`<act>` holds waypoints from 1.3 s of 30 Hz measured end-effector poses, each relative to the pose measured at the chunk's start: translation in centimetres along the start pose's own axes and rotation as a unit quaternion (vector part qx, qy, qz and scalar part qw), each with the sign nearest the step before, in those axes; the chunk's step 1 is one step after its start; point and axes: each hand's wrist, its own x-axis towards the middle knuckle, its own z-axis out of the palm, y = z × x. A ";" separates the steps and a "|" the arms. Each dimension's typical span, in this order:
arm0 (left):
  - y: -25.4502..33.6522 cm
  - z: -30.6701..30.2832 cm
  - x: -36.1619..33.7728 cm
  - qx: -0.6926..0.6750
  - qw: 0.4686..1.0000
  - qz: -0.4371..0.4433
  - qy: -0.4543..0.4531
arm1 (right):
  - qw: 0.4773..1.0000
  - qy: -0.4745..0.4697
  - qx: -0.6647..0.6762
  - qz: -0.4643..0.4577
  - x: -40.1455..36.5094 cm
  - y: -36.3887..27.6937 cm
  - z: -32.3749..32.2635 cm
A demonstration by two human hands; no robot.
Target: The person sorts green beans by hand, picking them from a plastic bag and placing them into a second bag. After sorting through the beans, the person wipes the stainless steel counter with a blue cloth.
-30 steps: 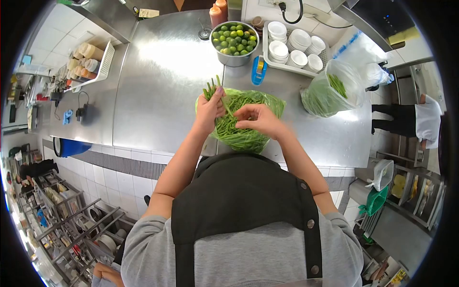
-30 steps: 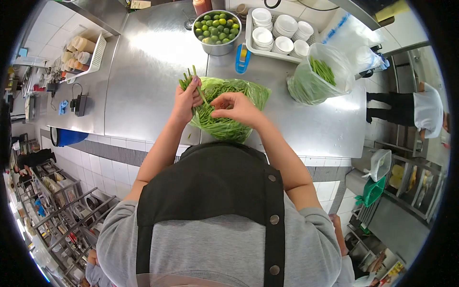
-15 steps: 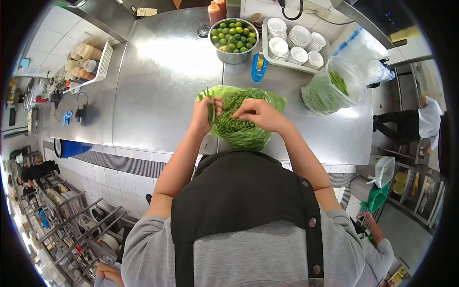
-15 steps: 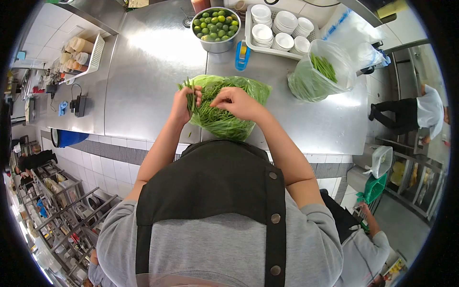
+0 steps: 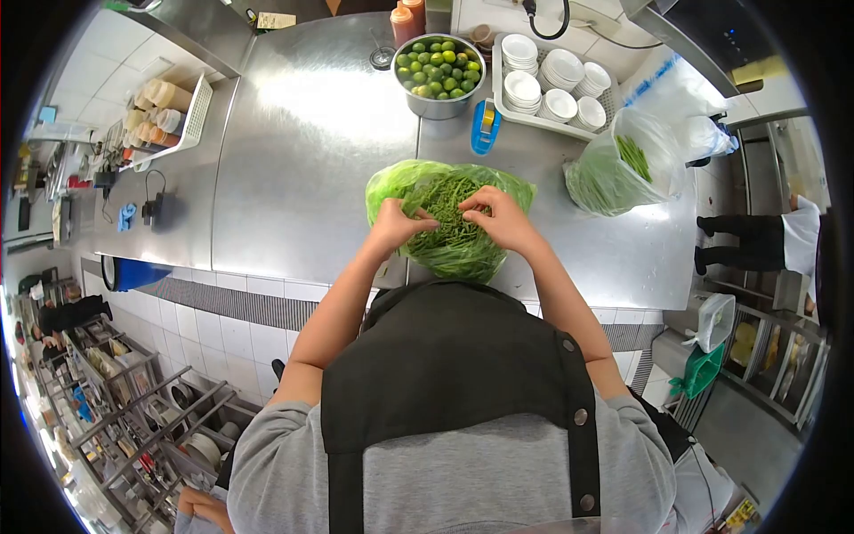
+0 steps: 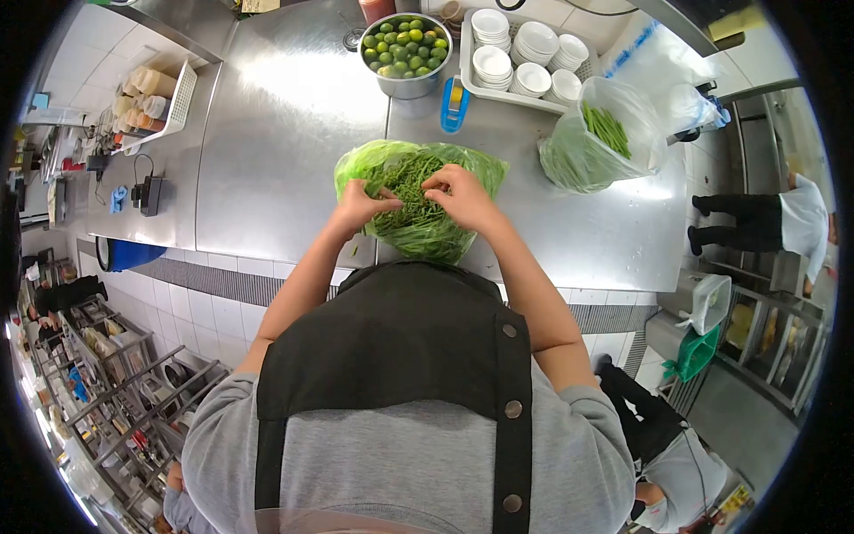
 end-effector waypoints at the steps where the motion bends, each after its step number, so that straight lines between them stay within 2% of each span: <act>1: 1.0 -0.5 -0.4 -0.049 0.999 -0.023 -0.004 | 1.000 0.012 0.025 -0.006 0.0 -0.4 -0.1; 4: 3.6 -2.0 -1.2 -0.104 0.991 -0.072 -0.043 | 0.993 0.038 0.112 -0.007 0.2 -2.4 0.2; 6: 3.3 -1.9 -1.0 -0.118 0.989 -0.074 -0.046 | 0.983 0.045 0.180 0.012 0.5 -3.8 0.6; 9: 4.2 -1.9 -1.3 -0.142 0.984 -0.090 -0.065 | 0.984 0.065 0.163 0.006 1.1 -3.7 1.4; 12: 4.5 -1.6 -1.8 -0.194 0.972 -0.100 -0.086 | 0.995 0.051 0.088 0.011 1.5 -3.4 1.4; 15: 3.6 -1.4 -1.4 -0.232 0.960 -0.116 -0.110 | 0.969 0.172 -0.072 -0.164 1.5 -3.4 2.7; 18: 3.9 -1.0 -1.2 -0.231 0.957 -0.117 -0.130 | 0.929 0.260 -0.141 -0.223 2.4 -1.7 3.6; 21: 4.7 -1.0 -1.9 -0.272 0.947 -0.100 -0.137 | 0.966 0.201 -0.152 -0.058 1.8 0.0 2.4; 24: 5.3 -1.9 -2.4 -0.369 0.916 -0.073 -0.138 | 0.983 0.065 -0.151 0.083 1.2 -0.6 0.1; 25: 5.3 -2.4 -2.1 -0.391 0.907 -0.063 -0.145 | 0.993 0.041 -0.041 0.099 0.9 -0.7 -0.2; 28: 5.1 -3.5 -1.4 -0.425 0.890 -0.047 -0.159 | 0.968 -0.014 0.243 0.063 0.5 -0.4 0.5; 34: 6.0 -3.2 -1.3 -0.419 0.895 -0.052 -0.144 | 0.909 -0.042 0.414 0.032 -0.6 -3.1 1.1; 37: 6.1 -3.0 -1.3 -0.425 0.897 -0.051 -0.115 | 0.947 -0.036 0.316 -0.033 -0.3 -2.8 0.7; 39: 5.3 -2.4 -1.0 -0.437 0.895 -0.047 -0.078 | 0.958 0.021 0.284 -0.044 -0.5 -3.2 0.6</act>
